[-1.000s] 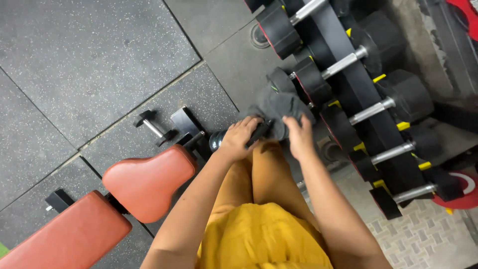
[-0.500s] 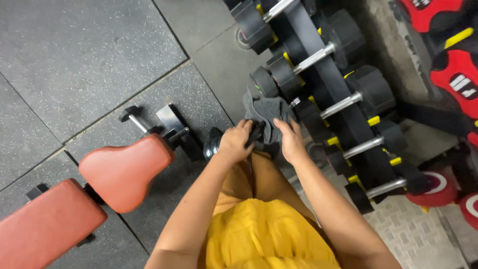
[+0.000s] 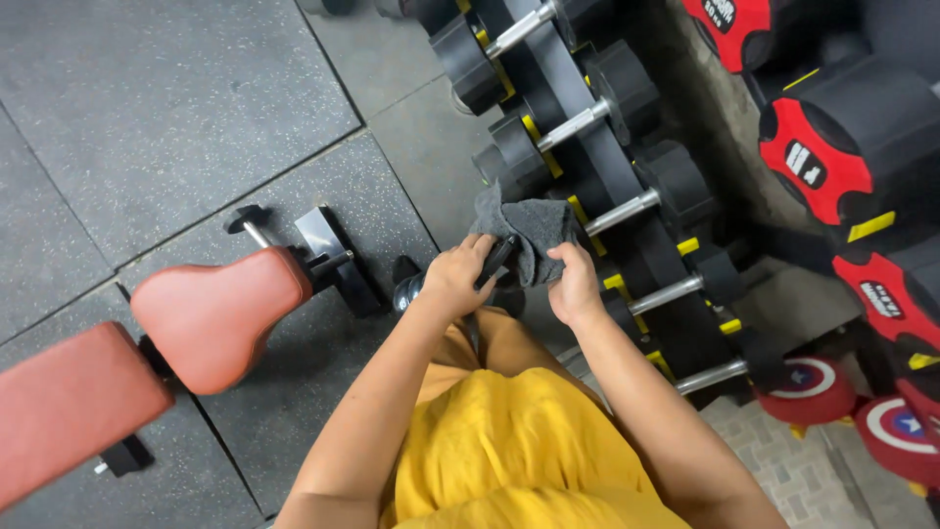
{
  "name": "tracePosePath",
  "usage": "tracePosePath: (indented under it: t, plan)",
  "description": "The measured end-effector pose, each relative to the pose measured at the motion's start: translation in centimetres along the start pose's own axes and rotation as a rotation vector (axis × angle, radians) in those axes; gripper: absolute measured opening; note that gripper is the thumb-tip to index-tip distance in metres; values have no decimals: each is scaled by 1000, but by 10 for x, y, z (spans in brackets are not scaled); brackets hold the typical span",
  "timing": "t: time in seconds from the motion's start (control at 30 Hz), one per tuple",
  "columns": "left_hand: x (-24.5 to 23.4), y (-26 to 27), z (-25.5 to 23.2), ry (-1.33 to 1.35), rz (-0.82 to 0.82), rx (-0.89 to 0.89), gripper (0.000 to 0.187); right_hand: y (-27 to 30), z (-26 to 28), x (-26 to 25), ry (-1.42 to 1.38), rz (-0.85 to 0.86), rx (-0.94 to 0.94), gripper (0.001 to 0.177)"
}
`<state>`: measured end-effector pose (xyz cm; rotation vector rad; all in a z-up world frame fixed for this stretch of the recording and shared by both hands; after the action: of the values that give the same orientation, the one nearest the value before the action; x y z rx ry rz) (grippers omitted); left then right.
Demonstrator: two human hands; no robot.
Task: Cleaning and wiping dumbbells on a rack in a gym.
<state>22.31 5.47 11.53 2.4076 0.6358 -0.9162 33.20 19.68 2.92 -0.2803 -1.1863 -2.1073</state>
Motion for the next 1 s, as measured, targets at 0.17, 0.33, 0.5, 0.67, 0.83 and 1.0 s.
tracePosePath:
  t: [0.17, 0.33, 0.5, 0.67, 0.83, 1.0]
  plan:
    - [-6, 0, -11, -32, -11, -39, 60, -11, -1, -25, 9, 59, -21, 27]
    - [2, -4, -18, -78, 33, -69, 61, -2, 12, -12, 25, 62, -2, 24]
    - [10, -9, -22, -149, 108, -107, 53, 6, 14, -3, 23, 94, 16, 21]
    - [0, -7, -32, -138, 119, -94, 46, 14, 16, 10, -140, 91, 173, 34]
    - [-21, -2, -53, -2, 54, -36, 50, 13, 17, 0, -213, 72, 191, 42]
    - [-11, -2, -43, -79, 88, -64, 55, 7, 43, -6, 154, 85, -146, 38]
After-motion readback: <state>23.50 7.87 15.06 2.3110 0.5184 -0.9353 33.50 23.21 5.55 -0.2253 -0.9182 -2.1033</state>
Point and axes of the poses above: each hand's wrist, its own y-axis away from the middle knuckle, its own x-axis out of the palm, z = x × y, the point moved 10 cm from there along -y, towards the middle knuckle, and after that the axes turned 2 degrees about y, right-handed, at the moved point
